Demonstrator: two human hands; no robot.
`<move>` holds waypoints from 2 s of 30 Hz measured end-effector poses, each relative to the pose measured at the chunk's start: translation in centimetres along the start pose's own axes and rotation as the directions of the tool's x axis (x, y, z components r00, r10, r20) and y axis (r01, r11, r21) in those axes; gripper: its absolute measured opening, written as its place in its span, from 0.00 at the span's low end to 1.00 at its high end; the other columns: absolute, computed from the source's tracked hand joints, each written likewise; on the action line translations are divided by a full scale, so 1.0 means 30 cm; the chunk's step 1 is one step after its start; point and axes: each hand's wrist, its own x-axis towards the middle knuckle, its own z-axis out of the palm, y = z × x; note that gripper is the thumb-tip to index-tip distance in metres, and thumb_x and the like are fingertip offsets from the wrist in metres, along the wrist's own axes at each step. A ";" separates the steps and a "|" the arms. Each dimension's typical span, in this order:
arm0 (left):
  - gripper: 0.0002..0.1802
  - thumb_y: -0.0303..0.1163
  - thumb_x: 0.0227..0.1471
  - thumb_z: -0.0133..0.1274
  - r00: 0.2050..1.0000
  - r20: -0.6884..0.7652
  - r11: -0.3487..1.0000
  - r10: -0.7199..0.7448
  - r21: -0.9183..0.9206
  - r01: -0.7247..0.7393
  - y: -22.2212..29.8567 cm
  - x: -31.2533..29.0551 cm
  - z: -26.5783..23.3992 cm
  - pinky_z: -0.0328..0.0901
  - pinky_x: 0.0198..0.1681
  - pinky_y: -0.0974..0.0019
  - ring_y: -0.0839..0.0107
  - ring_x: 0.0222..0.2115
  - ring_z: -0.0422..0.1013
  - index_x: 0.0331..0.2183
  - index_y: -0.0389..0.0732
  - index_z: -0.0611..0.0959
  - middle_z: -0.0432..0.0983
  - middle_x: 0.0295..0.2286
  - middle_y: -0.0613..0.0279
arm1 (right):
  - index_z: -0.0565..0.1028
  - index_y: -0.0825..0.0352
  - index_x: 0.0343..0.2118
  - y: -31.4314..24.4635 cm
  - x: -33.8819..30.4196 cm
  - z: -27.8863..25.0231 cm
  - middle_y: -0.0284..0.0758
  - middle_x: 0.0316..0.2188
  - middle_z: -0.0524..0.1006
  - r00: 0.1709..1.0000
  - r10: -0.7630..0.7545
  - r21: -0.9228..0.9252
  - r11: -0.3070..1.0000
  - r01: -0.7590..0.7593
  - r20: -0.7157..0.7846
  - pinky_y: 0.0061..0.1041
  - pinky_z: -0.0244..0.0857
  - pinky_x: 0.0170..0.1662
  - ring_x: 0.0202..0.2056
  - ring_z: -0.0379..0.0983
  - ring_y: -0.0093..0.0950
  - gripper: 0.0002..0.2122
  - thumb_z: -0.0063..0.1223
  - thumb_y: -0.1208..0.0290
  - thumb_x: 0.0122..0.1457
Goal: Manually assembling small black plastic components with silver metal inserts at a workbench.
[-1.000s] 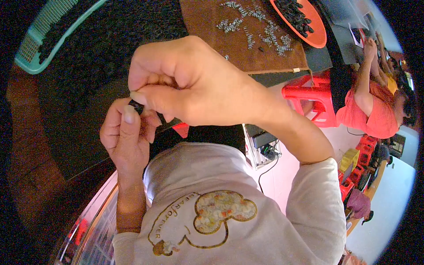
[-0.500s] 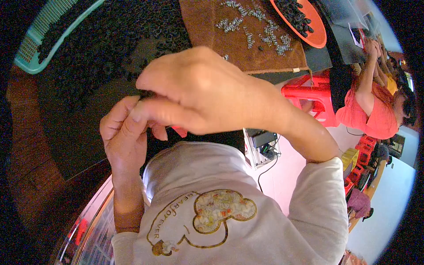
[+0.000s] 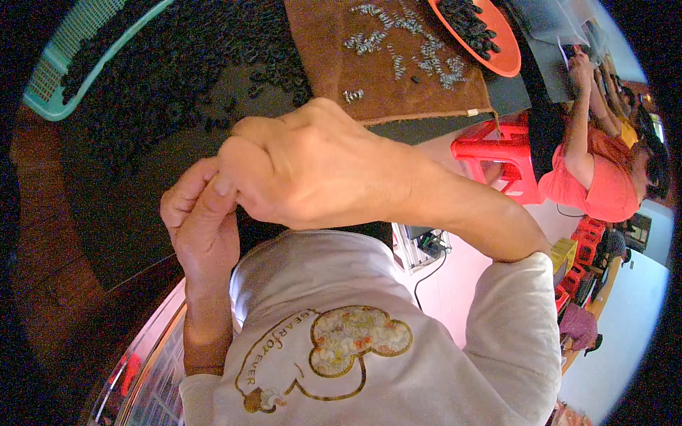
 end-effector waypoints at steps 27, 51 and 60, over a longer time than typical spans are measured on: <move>0.13 0.28 0.55 0.49 0.978 -0.109 0.983 0.180 0.051 -0.176 -0.255 -0.262 0.008 0.64 0.33 0.74 0.76 0.25 0.69 0.33 0.24 0.79 0.77 0.28 0.57 | 0.71 0.70 0.30 -0.134 -0.303 0.058 0.33 0.22 0.66 0.993 -0.066 -0.001 0.998 0.066 -0.095 0.27 0.63 0.19 0.20 0.69 0.28 0.14 0.60 0.68 0.43; 0.19 0.33 0.60 0.40 0.997 0.016 0.997 0.072 0.028 -0.072 -0.230 -0.207 0.009 0.71 0.18 0.70 0.67 0.21 0.73 0.29 0.26 0.77 0.75 0.25 0.48 | 0.73 0.72 0.38 0.335 -0.487 -0.479 0.44 0.24 0.74 0.607 0.743 -0.248 0.554 -0.794 -0.282 0.33 0.67 0.30 0.26 0.73 0.36 0.13 0.56 0.72 0.51; 0.18 0.31 0.59 0.43 1.000 0.006 0.996 0.010 0.085 -0.011 -0.201 -0.191 0.016 0.68 0.21 0.72 0.72 0.17 0.72 0.25 0.27 0.78 0.76 0.24 0.50 | 0.75 0.74 0.39 0.279 -0.409 -0.391 0.40 0.27 0.76 0.747 0.592 -0.133 0.750 -0.648 -0.304 0.26 0.66 0.34 0.29 0.70 0.24 0.10 0.53 0.74 0.56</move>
